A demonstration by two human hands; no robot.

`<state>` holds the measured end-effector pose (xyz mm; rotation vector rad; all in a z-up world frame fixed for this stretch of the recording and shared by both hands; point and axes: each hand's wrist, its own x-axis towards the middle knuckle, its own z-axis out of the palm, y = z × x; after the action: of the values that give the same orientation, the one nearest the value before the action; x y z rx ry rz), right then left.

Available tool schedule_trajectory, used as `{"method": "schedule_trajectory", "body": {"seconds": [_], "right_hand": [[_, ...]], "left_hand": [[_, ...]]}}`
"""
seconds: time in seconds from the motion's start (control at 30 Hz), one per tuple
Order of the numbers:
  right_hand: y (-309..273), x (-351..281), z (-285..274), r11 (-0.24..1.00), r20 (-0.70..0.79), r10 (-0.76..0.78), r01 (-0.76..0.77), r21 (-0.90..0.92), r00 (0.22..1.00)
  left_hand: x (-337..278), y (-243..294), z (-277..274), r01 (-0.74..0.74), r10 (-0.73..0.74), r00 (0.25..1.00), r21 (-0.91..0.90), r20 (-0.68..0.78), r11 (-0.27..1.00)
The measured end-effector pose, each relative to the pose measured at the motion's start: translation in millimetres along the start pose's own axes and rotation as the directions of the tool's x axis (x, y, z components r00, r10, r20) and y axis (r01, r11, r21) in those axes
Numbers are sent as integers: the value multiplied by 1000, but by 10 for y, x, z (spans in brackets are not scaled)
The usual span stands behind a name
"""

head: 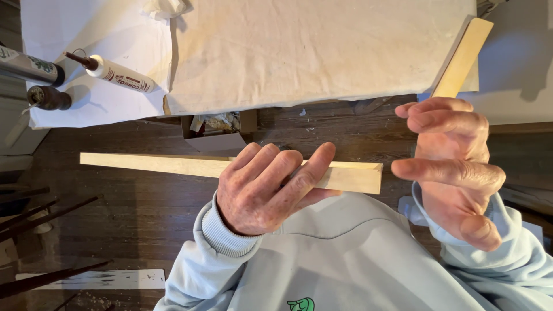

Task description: The person holds a wooden picture frame, checks its mitered corners, applies wood glue to a corner joint from a bottle, presses the frame pieces together to seat the joint, rubs glue off their hands, and sands the frame edge with a sanding block.

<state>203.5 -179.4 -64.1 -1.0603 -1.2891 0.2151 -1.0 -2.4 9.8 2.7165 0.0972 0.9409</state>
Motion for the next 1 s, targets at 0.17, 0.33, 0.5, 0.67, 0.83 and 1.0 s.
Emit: {"method": "schedule_trajectory", "body": {"seconds": [0.17,0.33,0.5,0.67,0.83,1.0], "right_hand": [[68,-34,29,999,16,-46,46,-10,999],[47,-50,87,986,80,31,-44,160,996],[70,-53,75,980,132,30,-56,193,991],[112,-44,43,996,112,4,-13,84,994],[184,50,-79,997,59,-74,74,3,996],[36,261,-86,998,122,19,-25,54,992]], "left_hand": [[27,26,-13,13,-13,1000,-23,-23,1000],[10,16,-21,18,-18,1000,-19,14,1000],[5,2,3,-1,1,1000,-16,2,1000],[31,7,-4,-4,4,1000,16,-13,1000],[2,-8,-19,-11,10,1000,12,18,1000],[7,-17,-30,-7,8,999,-43,31,999]]}}
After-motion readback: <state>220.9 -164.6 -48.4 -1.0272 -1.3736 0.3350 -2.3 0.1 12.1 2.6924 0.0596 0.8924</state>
